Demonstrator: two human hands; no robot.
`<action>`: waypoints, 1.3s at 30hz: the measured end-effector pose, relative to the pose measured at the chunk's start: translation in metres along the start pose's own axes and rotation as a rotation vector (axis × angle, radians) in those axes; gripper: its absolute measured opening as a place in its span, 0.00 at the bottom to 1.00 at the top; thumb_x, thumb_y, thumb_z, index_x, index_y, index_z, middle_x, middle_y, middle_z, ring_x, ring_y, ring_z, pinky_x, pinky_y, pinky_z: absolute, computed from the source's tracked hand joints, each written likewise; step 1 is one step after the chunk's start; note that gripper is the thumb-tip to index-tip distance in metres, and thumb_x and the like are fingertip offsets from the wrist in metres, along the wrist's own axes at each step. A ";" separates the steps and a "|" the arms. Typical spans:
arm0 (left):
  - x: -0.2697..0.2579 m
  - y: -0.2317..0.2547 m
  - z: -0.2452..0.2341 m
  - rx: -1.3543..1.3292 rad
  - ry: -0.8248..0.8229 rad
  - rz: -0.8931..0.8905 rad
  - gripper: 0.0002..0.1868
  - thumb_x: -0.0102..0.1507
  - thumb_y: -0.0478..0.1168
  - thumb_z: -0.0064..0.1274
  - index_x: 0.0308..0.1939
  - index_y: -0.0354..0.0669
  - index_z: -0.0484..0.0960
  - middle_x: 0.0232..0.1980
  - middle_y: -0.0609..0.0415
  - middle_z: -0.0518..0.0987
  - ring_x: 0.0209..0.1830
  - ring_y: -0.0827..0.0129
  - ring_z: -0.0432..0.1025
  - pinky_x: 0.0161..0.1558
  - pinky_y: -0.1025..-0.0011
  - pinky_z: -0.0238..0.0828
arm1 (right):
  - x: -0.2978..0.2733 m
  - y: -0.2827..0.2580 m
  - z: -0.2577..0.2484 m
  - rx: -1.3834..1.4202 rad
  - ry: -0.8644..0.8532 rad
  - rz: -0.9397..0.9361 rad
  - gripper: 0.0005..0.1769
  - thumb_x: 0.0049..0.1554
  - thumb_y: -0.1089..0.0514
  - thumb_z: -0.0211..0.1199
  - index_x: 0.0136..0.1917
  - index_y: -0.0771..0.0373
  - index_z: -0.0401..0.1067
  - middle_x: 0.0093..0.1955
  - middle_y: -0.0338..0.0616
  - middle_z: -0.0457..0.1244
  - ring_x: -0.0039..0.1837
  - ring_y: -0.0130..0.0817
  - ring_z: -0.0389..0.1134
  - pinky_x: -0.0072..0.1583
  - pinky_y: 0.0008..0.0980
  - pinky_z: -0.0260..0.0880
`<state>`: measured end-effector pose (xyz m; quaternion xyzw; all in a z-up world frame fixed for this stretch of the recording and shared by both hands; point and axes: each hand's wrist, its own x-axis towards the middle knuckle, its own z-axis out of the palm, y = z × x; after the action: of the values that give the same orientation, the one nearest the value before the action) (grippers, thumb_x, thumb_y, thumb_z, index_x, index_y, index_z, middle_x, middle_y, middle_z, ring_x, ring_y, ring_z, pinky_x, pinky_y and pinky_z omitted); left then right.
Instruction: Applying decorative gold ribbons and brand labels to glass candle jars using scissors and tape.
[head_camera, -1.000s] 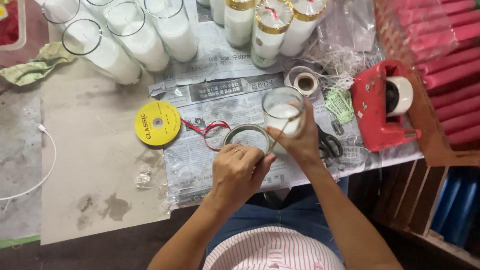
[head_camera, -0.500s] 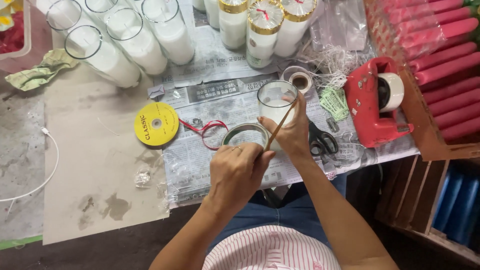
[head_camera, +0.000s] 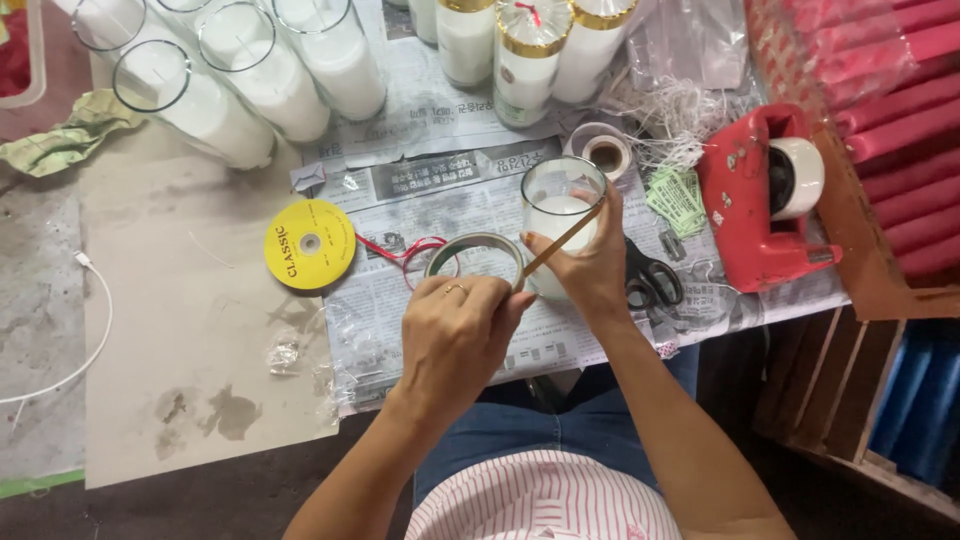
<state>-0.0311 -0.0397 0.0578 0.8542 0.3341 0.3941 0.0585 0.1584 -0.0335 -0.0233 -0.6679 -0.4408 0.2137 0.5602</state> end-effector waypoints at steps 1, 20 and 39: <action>0.000 -0.004 0.000 0.004 0.001 -0.004 0.11 0.66 0.48 0.55 0.32 0.50 0.78 0.21 0.55 0.72 0.23 0.62 0.74 0.44 0.67 0.73 | 0.000 0.000 -0.001 0.002 -0.006 0.000 0.58 0.42 0.50 0.86 0.77 0.55 0.54 0.64 0.57 0.64 0.67 0.53 0.66 0.67 0.52 0.63; 0.003 -0.050 0.039 -0.028 0.105 -0.021 0.14 0.65 0.50 0.57 0.30 0.50 0.76 0.22 0.57 0.72 0.27 0.63 0.74 0.56 0.59 0.71 | 0.003 -0.002 -0.024 0.035 -0.133 -0.122 0.54 0.43 0.57 0.83 0.75 0.65 0.57 0.65 0.58 0.61 0.70 0.44 0.63 0.71 0.45 0.62; 0.028 -0.060 0.086 -0.016 0.275 0.036 0.16 0.64 0.55 0.57 0.29 0.53 0.73 0.24 0.60 0.69 0.33 0.67 0.70 0.66 0.54 0.61 | 0.003 0.004 -0.050 0.127 -0.274 -0.096 0.52 0.42 0.67 0.79 0.75 0.68 0.56 0.66 0.59 0.61 0.72 0.46 0.61 0.71 0.48 0.64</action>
<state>0.0115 0.0383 -0.0049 0.7975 0.3204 0.5110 0.0120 0.2004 -0.0591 -0.0128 -0.5740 -0.5299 0.3033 0.5456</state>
